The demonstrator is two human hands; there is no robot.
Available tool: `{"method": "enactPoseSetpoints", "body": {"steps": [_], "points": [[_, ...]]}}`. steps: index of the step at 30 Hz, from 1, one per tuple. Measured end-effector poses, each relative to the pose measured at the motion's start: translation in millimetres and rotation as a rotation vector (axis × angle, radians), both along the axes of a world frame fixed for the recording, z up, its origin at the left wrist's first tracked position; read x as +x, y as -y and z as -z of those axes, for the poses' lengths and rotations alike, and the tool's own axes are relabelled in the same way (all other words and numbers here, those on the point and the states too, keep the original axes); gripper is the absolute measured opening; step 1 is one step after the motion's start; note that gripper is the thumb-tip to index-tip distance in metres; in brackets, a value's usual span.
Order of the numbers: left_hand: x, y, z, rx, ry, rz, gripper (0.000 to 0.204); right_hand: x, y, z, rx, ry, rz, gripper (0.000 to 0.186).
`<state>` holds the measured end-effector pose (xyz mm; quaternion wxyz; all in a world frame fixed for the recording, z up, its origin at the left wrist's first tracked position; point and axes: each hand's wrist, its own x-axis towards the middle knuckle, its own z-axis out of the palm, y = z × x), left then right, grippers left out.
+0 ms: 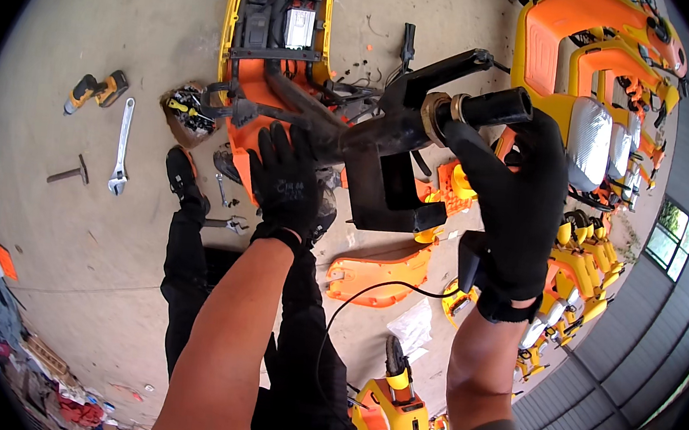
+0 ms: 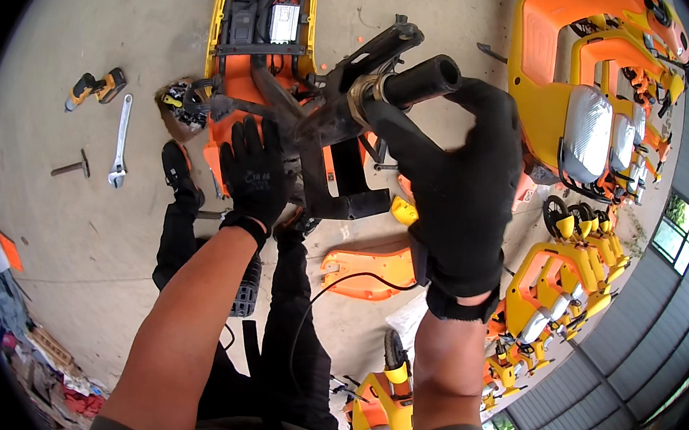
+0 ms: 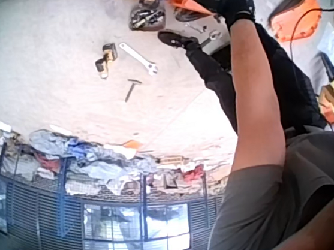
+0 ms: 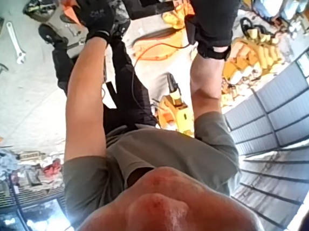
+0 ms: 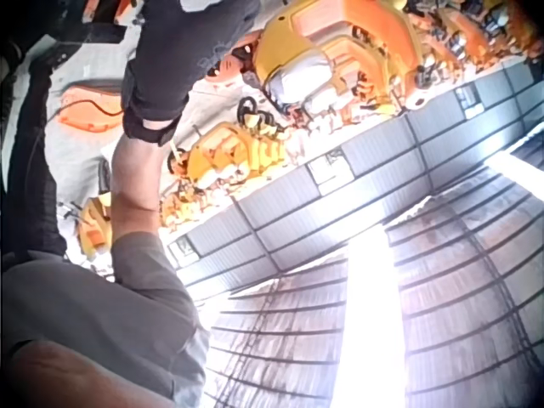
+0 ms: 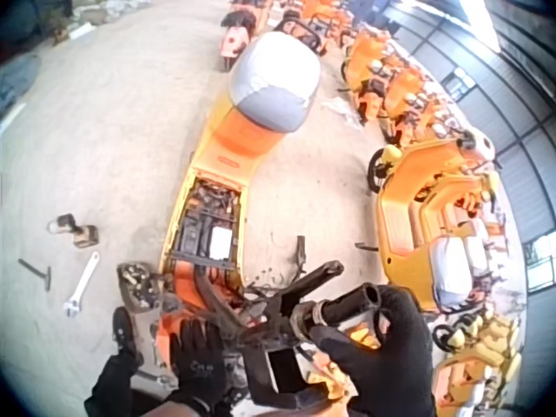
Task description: The person removes a yellow plastic fender from the front forks of an electric scooter and then proceeds to disassemble the steering column by removing several washers, nuts, and a bearing assembly using a large adjustable wrench and a screwdriver.
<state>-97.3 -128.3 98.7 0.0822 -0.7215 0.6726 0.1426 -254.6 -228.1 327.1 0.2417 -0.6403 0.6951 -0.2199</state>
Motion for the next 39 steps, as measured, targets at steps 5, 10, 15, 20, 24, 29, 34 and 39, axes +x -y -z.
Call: {"method": "enactPoseSetpoints", "body": {"steps": [5, 10, 15, 20, 24, 29, 34, 39], "points": [[0, 0, -2, -0.005, 0.006, 0.003, 0.095, -14, -6, -2, -0.007, -0.037, 0.042, 0.051], [-2, 2, -3, -0.029, 0.001, 0.009, 0.094, 6, 3, 2, -0.066, -0.043, -0.092, 0.053], [1, 0, 0, -0.045, 0.002, 0.009, 0.093, -11, -2, 4, -0.086, -0.163, -0.038, 0.041], [0, 2, -3, -0.006, 0.007, 0.005, 0.093, -23, -7, -5, -0.028, 0.046, 0.092, 0.040], [2, 3, -4, -0.011, -0.009, 0.001, 0.092, 10, 0, 3, -0.129, -0.117, -0.101, 0.034], [2, 2, -4, -0.036, -0.052, -0.013, 0.090, -3, 0, 4, -0.079, -0.140, -0.050, 0.031], [1, 1, -1, -0.034, -0.015, -0.005, 0.091, -19, -9, -1, -0.030, -0.045, 0.078, 0.039], [1, 0, 0, -0.049, 0.024, 0.021, 0.093, 6, 3, 6, -0.080, 0.024, -0.121, 0.029]]}}
